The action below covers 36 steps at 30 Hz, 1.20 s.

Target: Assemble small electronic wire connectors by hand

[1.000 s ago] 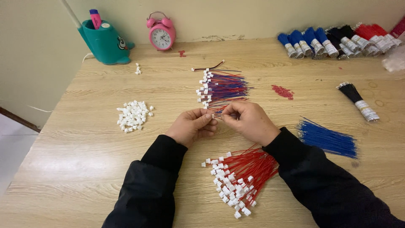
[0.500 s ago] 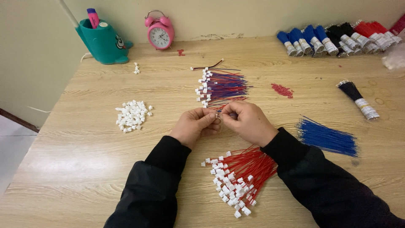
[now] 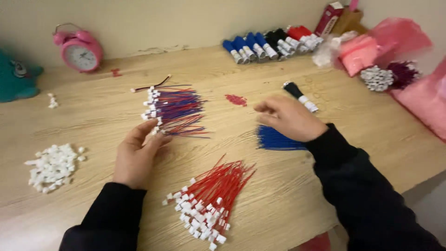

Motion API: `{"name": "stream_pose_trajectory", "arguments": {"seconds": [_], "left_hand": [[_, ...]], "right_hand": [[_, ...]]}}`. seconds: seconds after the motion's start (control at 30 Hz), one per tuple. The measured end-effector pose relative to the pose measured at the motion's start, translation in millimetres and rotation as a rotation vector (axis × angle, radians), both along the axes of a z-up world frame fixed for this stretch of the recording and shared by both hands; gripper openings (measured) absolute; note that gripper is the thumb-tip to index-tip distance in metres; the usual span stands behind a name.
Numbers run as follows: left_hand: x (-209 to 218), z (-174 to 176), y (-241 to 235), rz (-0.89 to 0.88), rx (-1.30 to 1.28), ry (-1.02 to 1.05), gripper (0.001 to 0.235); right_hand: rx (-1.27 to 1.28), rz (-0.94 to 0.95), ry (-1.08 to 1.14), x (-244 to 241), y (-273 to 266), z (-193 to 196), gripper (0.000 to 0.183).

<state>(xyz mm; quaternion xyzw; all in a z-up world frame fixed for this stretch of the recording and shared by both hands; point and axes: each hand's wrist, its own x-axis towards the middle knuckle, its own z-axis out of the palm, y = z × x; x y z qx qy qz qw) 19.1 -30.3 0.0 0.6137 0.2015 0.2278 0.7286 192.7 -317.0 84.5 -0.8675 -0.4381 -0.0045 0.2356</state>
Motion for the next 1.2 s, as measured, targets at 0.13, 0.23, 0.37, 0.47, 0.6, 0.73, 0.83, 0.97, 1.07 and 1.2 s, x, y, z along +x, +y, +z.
{"name": "stream_pose_trajectory", "arguments": {"seconds": [0.13, 0.23, 0.37, 0.47, 0.6, 0.73, 0.83, 0.97, 1.07, 1.2], "left_hand": [[-3, 0, 1, 0.007, 0.084, -0.026, 0.037], [-2, -9, -2, 0.003, 0.208, 0.004, 0.030], [-9, 26, -49, -0.119, 0.712, 0.082, 0.026], [-4, 41, -100, -0.319, 1.120, 0.008, 0.031], [18, 21, -165, -0.513, 1.563, -0.113, 0.078], [47, 11, -203, -0.640, 1.695, 0.213, 0.110], [53, 35, -212, -0.734, 1.609, 0.420, 0.106], [59, 32, -216, -0.683, 1.599, 0.433, 0.104], [59, 30, -218, -0.669, 1.603, 0.430, 0.104], [60, 39, -221, -0.649, 1.610, 0.415, 0.103]], "right_hand": [[-0.166, -0.065, -0.044, 13, -44, -28, 0.030], [-0.181, -0.072, -0.076, 21, -55, -46, 0.032], [-0.307, -0.097, -0.109, 37, -54, -66, 0.040], [-0.317, -0.105, -0.102, 46, -55, -75, 0.035], [-0.434, -0.223, 0.152, 42, -45, -58, 0.027], [-0.469, -0.116, 0.175, 60, -43, -67, 0.024], [-0.506, -0.092, 0.216, 60, -44, -57, 0.031], [-0.433, -0.076, 0.258, 74, -52, -62, 0.035], [-0.348, -0.058, 0.285, 73, -59, -56, 0.029], [-0.230, -0.043, 0.326, 80, -64, -67, 0.020]]}}
